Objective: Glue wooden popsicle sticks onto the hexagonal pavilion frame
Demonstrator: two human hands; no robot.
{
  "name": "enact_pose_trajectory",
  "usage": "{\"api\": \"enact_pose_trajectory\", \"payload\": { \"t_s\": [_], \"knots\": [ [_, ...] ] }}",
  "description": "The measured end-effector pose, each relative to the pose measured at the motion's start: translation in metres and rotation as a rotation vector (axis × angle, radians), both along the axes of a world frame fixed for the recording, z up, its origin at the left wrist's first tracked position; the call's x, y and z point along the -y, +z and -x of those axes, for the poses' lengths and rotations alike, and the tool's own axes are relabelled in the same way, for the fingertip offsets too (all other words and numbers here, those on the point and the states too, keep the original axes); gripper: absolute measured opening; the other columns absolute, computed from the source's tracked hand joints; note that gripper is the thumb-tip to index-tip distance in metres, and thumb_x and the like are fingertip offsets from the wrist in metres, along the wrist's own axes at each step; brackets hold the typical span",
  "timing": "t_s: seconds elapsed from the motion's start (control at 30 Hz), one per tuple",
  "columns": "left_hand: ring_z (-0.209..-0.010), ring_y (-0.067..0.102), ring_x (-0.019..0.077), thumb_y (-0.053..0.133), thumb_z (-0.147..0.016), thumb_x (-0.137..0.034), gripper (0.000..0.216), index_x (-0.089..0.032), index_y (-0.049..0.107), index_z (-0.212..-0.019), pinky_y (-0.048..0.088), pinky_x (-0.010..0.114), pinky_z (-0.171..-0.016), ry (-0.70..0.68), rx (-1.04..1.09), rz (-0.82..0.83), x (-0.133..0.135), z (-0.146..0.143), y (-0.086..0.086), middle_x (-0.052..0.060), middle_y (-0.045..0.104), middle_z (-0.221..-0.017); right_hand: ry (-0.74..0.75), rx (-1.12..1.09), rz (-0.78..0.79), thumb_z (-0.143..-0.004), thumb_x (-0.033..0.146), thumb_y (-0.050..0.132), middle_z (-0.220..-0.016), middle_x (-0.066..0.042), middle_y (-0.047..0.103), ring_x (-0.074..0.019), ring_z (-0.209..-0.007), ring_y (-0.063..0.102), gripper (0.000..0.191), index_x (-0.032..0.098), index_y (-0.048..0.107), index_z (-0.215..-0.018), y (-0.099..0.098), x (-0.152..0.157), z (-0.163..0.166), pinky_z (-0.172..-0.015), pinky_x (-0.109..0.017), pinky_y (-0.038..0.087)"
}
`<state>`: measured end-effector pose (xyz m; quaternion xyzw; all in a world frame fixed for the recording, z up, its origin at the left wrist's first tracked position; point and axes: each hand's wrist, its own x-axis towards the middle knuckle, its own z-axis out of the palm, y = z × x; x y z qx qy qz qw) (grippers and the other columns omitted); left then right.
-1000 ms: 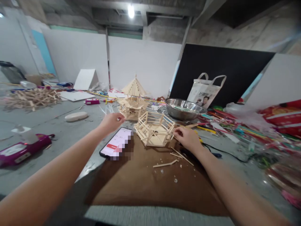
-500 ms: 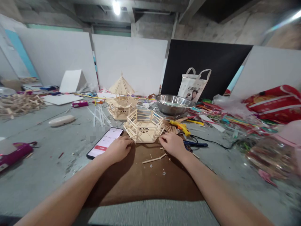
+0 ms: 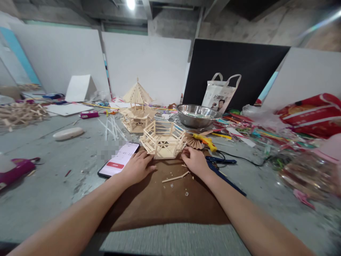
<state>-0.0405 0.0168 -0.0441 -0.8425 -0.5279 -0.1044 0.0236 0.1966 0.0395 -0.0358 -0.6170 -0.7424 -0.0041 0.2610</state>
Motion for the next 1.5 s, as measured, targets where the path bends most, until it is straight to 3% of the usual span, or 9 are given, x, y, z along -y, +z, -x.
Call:
{"api": "enact_pose_trajectory", "payload": {
  "t_s": [0.13,0.33,0.63,0.93,1.07,1.17,1.23,1.37,1.5],
  "knots": [
    [-0.113,0.038,0.0257,0.037,-0.079,-0.047,0.047,-0.020,0.047,-0.117,0.031,0.038,-0.094,-0.004,-0.004,0.006,0.001,0.000,0.001,0.010,0.048,-0.120,0.059,-0.134,-0.026,-0.070,0.020,0.049,-0.089,-0.006,0.067,-0.0173,-0.085,0.060,0.041,0.012,0.050,-0.110,-0.005,-0.004,-0.001,-0.078,-0.028,0.042],
    [-0.116,0.034,0.0261,0.038,-0.079,-0.049,0.049,-0.020,0.046,-0.117,0.029,0.040,-0.094,-0.017,-0.007,0.030,0.001,0.002,0.002,0.009,0.047,-0.121,0.144,-0.086,-0.035,-0.070,0.018,0.046,-0.095,-0.007,0.066,-0.0183,-0.089,0.059,0.030,0.014,0.061,-0.095,-0.001,-0.002,0.000,-0.079,-0.029,0.042],
    [-0.118,0.033,0.0256,0.038,-0.078,-0.050,0.049,-0.020,0.045,-0.116,0.025,0.041,-0.096,0.004,-0.002,0.024,-0.001,0.004,0.003,0.008,0.048,-0.122,0.169,0.030,-0.106,-0.071,0.018,0.046,-0.091,-0.005,0.067,-0.0183,-0.086,0.059,0.027,0.016,0.063,-0.092,0.002,0.003,0.003,-0.083,-0.032,0.037],
    [-0.113,0.037,0.0256,0.043,-0.076,-0.044,0.042,-0.021,0.050,-0.110,0.031,0.040,-0.092,0.003,0.007,-0.001,0.002,0.002,0.008,0.007,0.051,-0.118,0.166,0.085,-0.126,-0.072,0.019,0.046,-0.087,-0.006,0.067,-0.0189,-0.083,0.058,0.026,0.015,0.062,-0.092,0.001,0.001,0.001,-0.081,-0.033,0.036],
    [-0.091,0.052,0.0224,0.038,-0.076,-0.024,0.025,-0.021,0.062,-0.082,0.039,0.035,-0.079,0.157,-0.055,0.012,0.007,0.006,0.023,0.006,0.063,-0.089,0.144,0.079,-0.150,-0.073,0.019,0.044,-0.080,-0.006,0.067,-0.0193,-0.077,0.058,0.028,0.015,0.061,-0.094,0.002,0.002,0.001,-0.078,-0.033,0.037],
    [-0.079,0.055,0.0238,0.036,-0.075,-0.025,0.026,-0.022,0.062,-0.078,0.042,0.034,-0.066,0.360,-0.052,-0.023,0.011,0.011,0.033,0.006,0.063,-0.079,0.164,0.062,-0.208,-0.073,0.019,0.043,-0.081,-0.007,0.065,-0.0196,-0.077,0.057,0.030,0.014,0.058,-0.099,0.004,0.003,0.000,-0.077,-0.033,0.038],
    [-0.086,0.052,0.0246,0.037,-0.074,-0.025,0.028,-0.022,0.060,-0.090,0.042,0.034,-0.069,0.376,0.013,-0.139,0.012,0.013,0.037,0.006,0.061,-0.089,0.194,0.058,-0.282,-0.074,0.019,0.042,-0.092,-0.009,0.063,-0.0205,-0.087,0.054,0.035,0.012,0.053,-0.106,0.004,0.004,0.001,-0.081,-0.033,0.037],
    [-0.106,0.040,0.0236,0.039,-0.072,-0.017,0.048,-0.023,0.043,-0.120,0.033,0.035,-0.089,0.173,0.099,-0.361,0.009,0.007,0.037,0.007,0.045,-0.118,0.216,0.101,-0.360,-0.073,0.019,0.044,-0.112,-0.011,0.053,-0.0216,-0.106,0.044,0.044,0.013,0.046,-0.116,0.005,0.006,0.004,-0.091,-0.035,0.031],
    [-0.119,0.026,0.0264,0.040,-0.071,-0.012,0.055,-0.029,0.039,-0.123,0.026,0.041,-0.095,0.113,0.085,-0.389,0.000,0.000,0.034,0.005,0.029,-0.132,0.188,0.142,-0.345,-0.071,0.017,0.044,-0.122,-0.011,0.044,-0.0224,-0.112,0.038,0.050,0.015,0.043,-0.120,0.008,0.005,0.008,-0.094,-0.037,0.028]
  ]
}}
